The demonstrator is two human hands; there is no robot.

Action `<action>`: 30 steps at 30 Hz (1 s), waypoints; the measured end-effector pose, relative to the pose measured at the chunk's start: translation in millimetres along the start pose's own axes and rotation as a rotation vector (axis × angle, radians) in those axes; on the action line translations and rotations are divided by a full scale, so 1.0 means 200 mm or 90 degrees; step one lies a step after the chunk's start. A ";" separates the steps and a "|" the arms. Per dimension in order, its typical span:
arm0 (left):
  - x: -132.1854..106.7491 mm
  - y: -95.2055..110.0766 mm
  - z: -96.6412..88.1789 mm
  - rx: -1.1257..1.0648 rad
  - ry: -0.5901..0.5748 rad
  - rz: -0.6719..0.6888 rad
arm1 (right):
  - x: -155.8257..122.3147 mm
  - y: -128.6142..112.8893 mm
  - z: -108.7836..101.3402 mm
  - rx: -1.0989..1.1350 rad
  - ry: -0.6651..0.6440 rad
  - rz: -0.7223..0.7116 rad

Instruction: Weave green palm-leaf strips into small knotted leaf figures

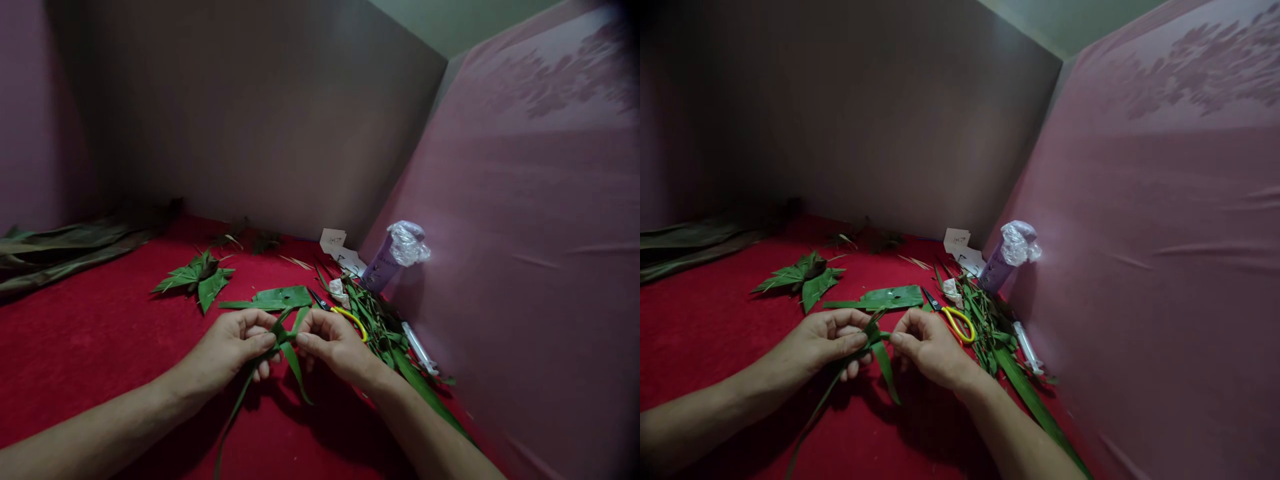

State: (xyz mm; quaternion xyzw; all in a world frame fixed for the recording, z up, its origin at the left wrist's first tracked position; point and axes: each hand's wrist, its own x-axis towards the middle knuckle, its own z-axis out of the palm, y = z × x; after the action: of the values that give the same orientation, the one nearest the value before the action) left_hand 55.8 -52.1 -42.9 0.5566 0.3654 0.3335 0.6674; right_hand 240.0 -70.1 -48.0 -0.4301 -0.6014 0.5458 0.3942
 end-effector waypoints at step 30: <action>0.01 -0.05 -0.02 -0.052 -0.060 -0.048 | -0.01 -0.02 0.02 -0.017 -0.008 0.035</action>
State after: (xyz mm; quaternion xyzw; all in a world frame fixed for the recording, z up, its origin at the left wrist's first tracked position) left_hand 53.8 -50.1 -52.5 0.5296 0.3406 0.2964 0.7181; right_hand 237.1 -73.2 -44.0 -0.4483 -0.5990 0.5510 0.3697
